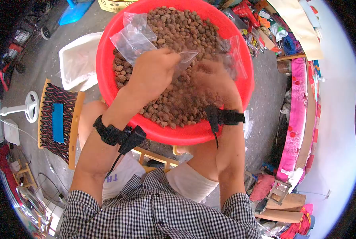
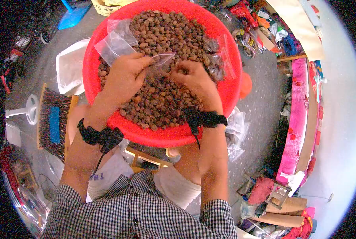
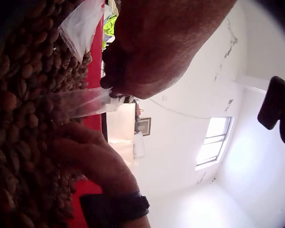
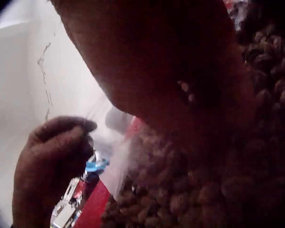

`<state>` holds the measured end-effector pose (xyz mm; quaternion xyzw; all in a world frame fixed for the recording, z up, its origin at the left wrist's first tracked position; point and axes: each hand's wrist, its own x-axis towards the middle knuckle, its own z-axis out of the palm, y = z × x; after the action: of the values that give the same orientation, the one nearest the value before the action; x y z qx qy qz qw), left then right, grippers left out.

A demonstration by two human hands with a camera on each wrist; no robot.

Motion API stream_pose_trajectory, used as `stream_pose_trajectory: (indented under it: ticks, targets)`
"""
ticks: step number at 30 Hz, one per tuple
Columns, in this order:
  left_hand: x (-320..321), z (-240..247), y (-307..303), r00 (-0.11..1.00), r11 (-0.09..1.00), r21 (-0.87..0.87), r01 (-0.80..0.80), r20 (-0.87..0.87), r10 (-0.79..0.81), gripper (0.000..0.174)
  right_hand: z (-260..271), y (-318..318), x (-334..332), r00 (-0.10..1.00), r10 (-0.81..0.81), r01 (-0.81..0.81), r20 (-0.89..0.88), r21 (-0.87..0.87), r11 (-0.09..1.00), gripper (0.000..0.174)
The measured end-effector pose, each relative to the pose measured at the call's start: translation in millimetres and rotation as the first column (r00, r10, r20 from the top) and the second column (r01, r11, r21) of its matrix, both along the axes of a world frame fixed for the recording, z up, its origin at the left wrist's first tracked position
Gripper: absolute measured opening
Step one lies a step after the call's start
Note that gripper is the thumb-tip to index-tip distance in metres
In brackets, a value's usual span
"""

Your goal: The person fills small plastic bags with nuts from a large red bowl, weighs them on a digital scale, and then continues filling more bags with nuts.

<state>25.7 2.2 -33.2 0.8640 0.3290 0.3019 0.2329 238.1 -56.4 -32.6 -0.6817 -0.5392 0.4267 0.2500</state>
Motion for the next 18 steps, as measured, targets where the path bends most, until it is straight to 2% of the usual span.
stream_pose_trajectory:
  ticks: [1,3,4,7,12,15,18]
  targets:
    - [0.0,0.0,0.2,1.0,1.0,0.003,-0.007,-0.011,0.007,0.022,6.9,-1.6,-0.2,0.989,-0.094,0.095,-0.117,0.006,0.995,0.02]
    - [0.7,-1.0,-0.2,0.999,1.0,0.008,-0.018,-0.033,0.019,0.022,22.3,-5.4,-2.5,0.899,-0.27,0.281,-0.344,-0.017,0.959,0.015]
    - [1.3,-1.0,-0.7,0.999,1.0,0.011,-0.012,-0.034,0.012,0.022,23.8,-5.5,-3.0,0.834,-0.284,0.306,-0.474,-0.032,0.952,0.011]
    - [3.3,-1.5,-2.5,1.0,1.0,0.018,0.008,-0.025,-0.007,0.022,24.9,-2.2,-3.9,0.789,-0.26,0.331,-0.557,0.029,0.943,0.01]
    - [9.4,-0.7,-6.5,0.998,0.999,0.007,0.05,0.028,-0.05,0.022,39.4,5.8,-23.2,0.816,-0.205,0.326,-0.541,0.137,0.935,0.013]
    - [11.3,0.6,-6.0,0.998,0.998,0.034,0.059,0.024,-0.06,0.008,45.6,9.1,-26.7,0.878,-0.166,0.269,-0.448,0.177,0.947,0.014]
    - [10.8,-2.9,-5.1,0.996,0.997,0.036,0.07,0.052,-0.072,0.021,44.2,8.7,-29.0,0.945,-0.127,0.2,-0.301,0.228,0.953,0.015]
